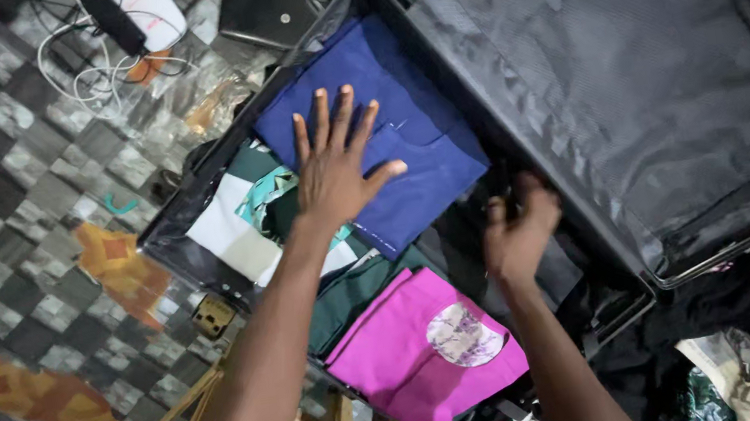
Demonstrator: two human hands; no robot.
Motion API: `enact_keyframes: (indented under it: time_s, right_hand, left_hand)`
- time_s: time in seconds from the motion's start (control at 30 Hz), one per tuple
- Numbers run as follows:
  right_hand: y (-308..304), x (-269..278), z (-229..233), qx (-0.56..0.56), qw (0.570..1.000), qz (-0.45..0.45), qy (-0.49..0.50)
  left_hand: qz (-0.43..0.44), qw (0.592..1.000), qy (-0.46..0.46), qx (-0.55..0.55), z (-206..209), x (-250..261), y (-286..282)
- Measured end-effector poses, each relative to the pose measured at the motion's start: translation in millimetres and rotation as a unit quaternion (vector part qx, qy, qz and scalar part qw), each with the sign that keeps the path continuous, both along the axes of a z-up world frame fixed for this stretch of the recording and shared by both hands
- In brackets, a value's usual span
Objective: The person folds several pieces of clothing, including a black garment, a blue shirt, and a white shirt, on a yellow table. They smooth out each item, fold it neatly, and place it into a black suitcase. The person also picks up a black sock from a pile of clothes and folds it on the table.
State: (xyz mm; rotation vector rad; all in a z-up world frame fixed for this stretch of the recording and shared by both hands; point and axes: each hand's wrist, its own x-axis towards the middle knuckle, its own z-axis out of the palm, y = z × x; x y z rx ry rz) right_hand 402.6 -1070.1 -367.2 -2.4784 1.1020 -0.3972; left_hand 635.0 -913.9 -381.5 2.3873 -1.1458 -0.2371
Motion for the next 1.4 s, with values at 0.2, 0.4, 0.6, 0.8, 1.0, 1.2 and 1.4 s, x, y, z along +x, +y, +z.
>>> enact_keyframes:
  time_s: [0.2, 0.4, 0.6, 0.8, 1.0, 1.2, 1.4]
  right_hand:
    - [8, -14, -18, 0.026, 0.961, 0.206, 0.18]
    - [6, -5, -20, 0.073, 0.946, 0.229, 0.218]
    - [2, -23, -13, 0.095, 0.934, 0.312, 0.148]
    - [25, -84, 33, 0.169, 0.963, 0.209, 0.003]
    - [64, -153, 93, 0.33, 0.942, -0.017, 0.062]
    - [101, -246, 127, 0.522, 0.847, -0.104, 0.004]
    - [107, -353, 135, 0.513, 0.84, -0.165, -0.068]
  left_hand:
    - [-0.009, 0.996, -0.024, 0.088, -29, 2, -8]
    - [-0.016, 0.991, -0.007, 0.132, -11, 4, -27]
    - [-0.064, 0.988, 0.03, 0.136, 6, -47, -72]
    - [-0.055, 0.983, -0.11, 0.134, -55, -116, -93]
    - [-0.109, 0.98, 0.001, 0.166, -37, -107, -102]
    - [-0.222, 0.969, -0.002, 0.109, 32, -142, -66]
    - [0.004, 0.95, 0.297, -0.094, 73, -290, -13]
